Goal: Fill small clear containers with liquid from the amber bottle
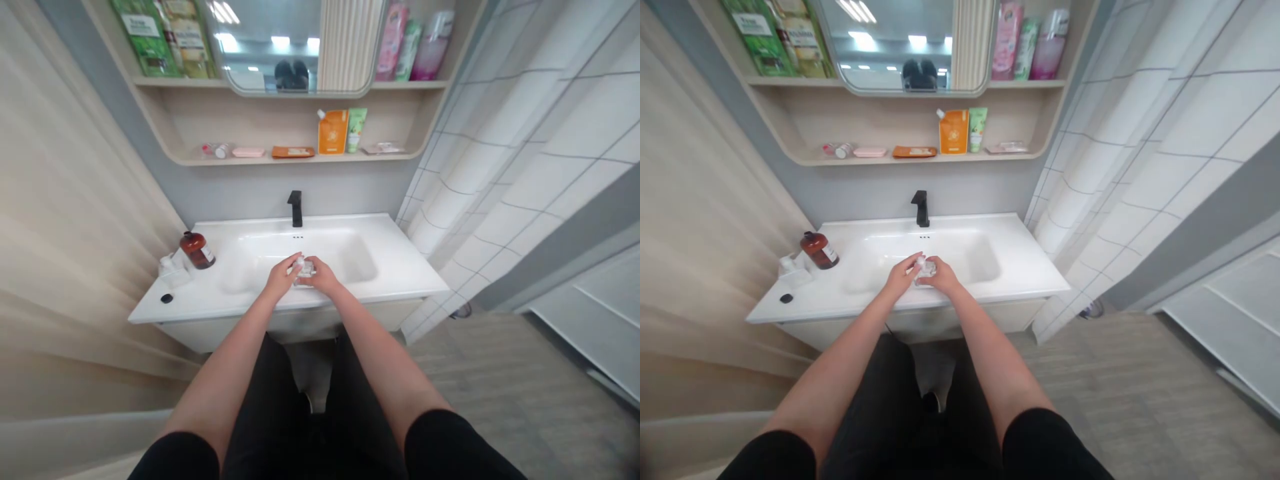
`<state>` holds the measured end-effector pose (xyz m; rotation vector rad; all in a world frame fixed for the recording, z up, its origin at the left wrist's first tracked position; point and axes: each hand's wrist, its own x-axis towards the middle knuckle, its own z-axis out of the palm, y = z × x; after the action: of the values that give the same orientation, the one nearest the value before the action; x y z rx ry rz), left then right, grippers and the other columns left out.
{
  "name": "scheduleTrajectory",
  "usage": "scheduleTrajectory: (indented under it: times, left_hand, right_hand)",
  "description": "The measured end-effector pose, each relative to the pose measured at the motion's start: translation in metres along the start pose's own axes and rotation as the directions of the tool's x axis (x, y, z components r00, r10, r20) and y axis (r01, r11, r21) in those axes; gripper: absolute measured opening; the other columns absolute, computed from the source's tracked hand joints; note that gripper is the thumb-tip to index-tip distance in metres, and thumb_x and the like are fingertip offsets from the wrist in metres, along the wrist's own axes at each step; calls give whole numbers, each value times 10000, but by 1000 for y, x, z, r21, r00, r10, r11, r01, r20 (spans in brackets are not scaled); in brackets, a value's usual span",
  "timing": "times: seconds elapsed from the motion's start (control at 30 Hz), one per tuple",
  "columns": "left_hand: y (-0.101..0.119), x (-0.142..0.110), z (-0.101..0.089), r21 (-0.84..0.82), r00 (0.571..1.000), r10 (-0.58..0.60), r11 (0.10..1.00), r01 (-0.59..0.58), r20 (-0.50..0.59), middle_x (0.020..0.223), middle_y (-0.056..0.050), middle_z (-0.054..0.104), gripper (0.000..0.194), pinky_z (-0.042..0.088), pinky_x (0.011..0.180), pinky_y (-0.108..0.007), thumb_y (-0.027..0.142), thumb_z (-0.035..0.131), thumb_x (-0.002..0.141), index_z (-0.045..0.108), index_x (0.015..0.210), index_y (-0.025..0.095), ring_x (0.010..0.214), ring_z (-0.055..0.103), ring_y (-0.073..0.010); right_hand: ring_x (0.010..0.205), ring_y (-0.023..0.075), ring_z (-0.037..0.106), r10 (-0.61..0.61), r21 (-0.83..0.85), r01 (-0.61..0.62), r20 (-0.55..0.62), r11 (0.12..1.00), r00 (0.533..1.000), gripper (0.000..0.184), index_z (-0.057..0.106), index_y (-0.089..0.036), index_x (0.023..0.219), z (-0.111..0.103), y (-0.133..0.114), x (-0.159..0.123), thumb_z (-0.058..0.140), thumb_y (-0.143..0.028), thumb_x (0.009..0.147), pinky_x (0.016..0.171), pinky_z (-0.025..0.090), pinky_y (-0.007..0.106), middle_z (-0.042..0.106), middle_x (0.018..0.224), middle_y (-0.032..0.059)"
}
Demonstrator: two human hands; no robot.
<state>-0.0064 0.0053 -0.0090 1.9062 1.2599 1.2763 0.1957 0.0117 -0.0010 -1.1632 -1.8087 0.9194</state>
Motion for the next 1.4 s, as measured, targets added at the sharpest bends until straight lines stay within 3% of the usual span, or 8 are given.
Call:
scheduleTrajectory:
  times: [0.2, 0.4, 0.6, 0.77, 0.97, 1.07, 1.2, 1.4]
  left_hand:
    - [1, 1, 0, -33, 999, -30, 999, 30, -12, 1505, -55, 737, 449, 473, 1304, -521, 286, 541, 1047, 742, 1447, 258, 1441, 669, -272]
    - [3, 2, 2, 0, 998, -47, 999, 47, -35, 1425, -96, 776, 485, 579, 1187, -518, 367, 764, 937, 757, 1409, 254, 1252, 763, -299]
    - [2, 1, 0, -39, 998, -60, 997, 59, -21, 1431, -91, 771, 423, 562, 1207, -503, 314, 642, 1010, 754, 1413, 248, 1307, 737, -276]
    - [0, 1, 1, -4, 998, -49, 999, 49, -28, 1405, -99, 779, 482, 585, 1172, -508, 358, 757, 944, 744, 1412, 245, 1225, 763, -285]
    - [0, 2, 1, -54, 998, -53, 997, 52, -17, 1396, -114, 770, 422, 588, 1167, -496, 359, 674, 997, 749, 1393, 233, 1263, 742, -273]
    - [2, 2, 0, -47, 1000, -6, 999, 5, -24, 1357, -101, 763, 448, 606, 1141, -468, 376, 728, 963, 748, 1392, 250, 1234, 741, -257]
    - [2, 1, 1, -28, 998, -5, 1000, 3, -59, 1285, -96, 775, 435, 623, 1109, -462, 375, 792, 911, 777, 1324, 241, 1156, 754, -254]
    - [-1, 1, 0, -140, 998, -64, 988, 61, -21, 1185, -64, 811, 642, 606, 1120, -471, 353, 735, 943, 614, 1563, 238, 1126, 773, -230]
  right_hand:
    - [934, 230, 690, 26, 5, -26, -8, 1000, 1000, 730, 661, -253, 1276, -1, 0, 1, 973, -451, 647, 870, 547, 358, 759, 1061, 7]
    - [946, 236, 695, 20, -43, -21, -5, 999, 1000, 745, 672, -250, 1286, 0, 0, 1, 978, -460, 640, 889, 548, 368, 764, 1082, 20]
    - [919, 226, 683, 33, -32, -33, -2, 999, 999, 726, 669, -234, 1266, 1, 1, 2, 968, -468, 648, 873, 543, 359, 755, 1053, 15]
    - [926, 230, 692, 27, -26, -27, -1, 999, 1000, 748, 666, -250, 1285, 1, 0, 1, 978, -467, 640, 878, 546, 361, 765, 1078, 16]
    - [931, 232, 695, 30, -28, -30, -13, 999, 999, 725, 668, -253, 1258, 0, -1, 1, 979, -476, 642, 887, 549, 368, 765, 1076, 16]
    - [933, 233, 694, 19, -14, -19, -2, 1000, 1000, 705, 671, -253, 1250, 0, 1, 1, 966, -483, 652, 883, 550, 365, 766, 1055, 11]
    - [996, 237, 700, -4, -31, 4, -5, 1000, 1000, 720, 678, -262, 1257, 1, 3, 1, 974, -481, 638, 932, 551, 377, 772, 1198, 41]
    - [951, 234, 696, 16, -52, -15, 11, 999, 1000, 735, 671, -257, 1261, 1, 3, 2, 986, -489, 640, 897, 551, 369, 772, 1097, 21]
